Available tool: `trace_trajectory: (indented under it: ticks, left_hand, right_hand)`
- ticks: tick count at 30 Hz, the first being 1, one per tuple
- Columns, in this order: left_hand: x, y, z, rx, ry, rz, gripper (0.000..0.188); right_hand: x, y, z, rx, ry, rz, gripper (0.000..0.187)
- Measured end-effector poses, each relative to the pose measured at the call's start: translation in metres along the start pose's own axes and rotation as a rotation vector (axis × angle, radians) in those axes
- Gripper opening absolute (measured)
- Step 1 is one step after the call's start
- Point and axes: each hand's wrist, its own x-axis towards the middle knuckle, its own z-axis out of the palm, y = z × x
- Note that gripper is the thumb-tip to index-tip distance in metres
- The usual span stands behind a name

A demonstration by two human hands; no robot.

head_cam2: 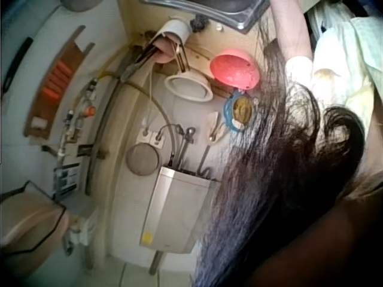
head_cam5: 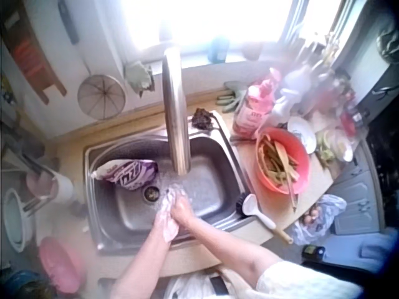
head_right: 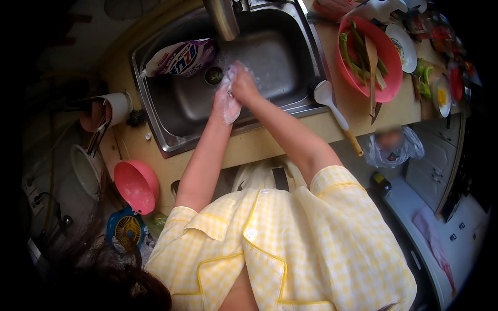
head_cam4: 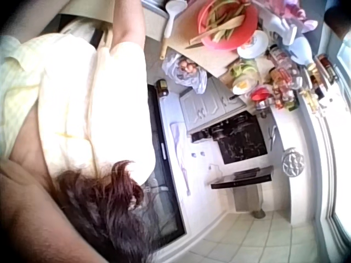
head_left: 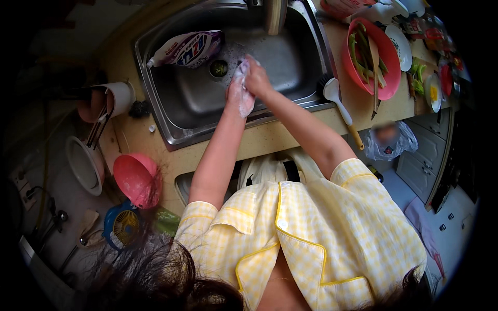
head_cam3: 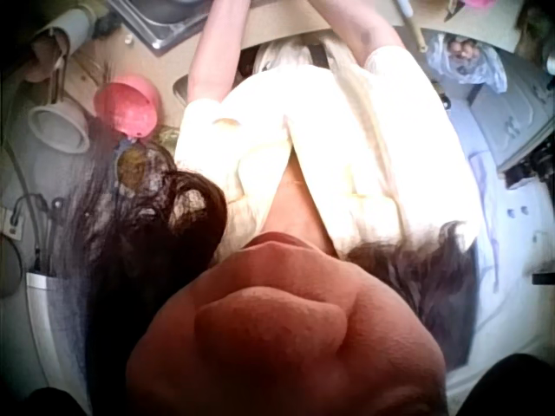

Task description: The person washes a purple cloth in the kitchen sink, then walks to the balcony and wipes the exterior of a refrigerator with the cloth. The person opens the refrigerator door briefly before closing it and continuing to wipe the surface.

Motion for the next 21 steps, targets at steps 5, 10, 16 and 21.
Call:
trace_trajectory:
  ticks: [5, 10, 16, 21]
  left_hand:
    - [0.015, 0.014, 0.003, -0.093, -0.090, -0.099, 0.038]
    - [0.027, 0.018, -0.017, -0.137, 0.068, -0.154, 0.037]
    - [0.037, -0.005, -0.039, -0.190, -0.024, 0.028, 0.030]
    - [0.019, -0.013, -0.017, -0.096, -0.161, -0.064, 0.035]
  right_hand:
    - [0.042, 0.035, 0.002, 0.477, 0.124, 0.245, 0.045]
    - [0.039, 0.027, -0.016, 0.651, -0.189, 0.432, 0.041]
    - [-0.015, 0.006, 0.019, -0.015, 0.072, -0.272, 0.031]
    - [0.013, 0.006, -0.011, 0.184, -0.028, 0.217, 0.035]
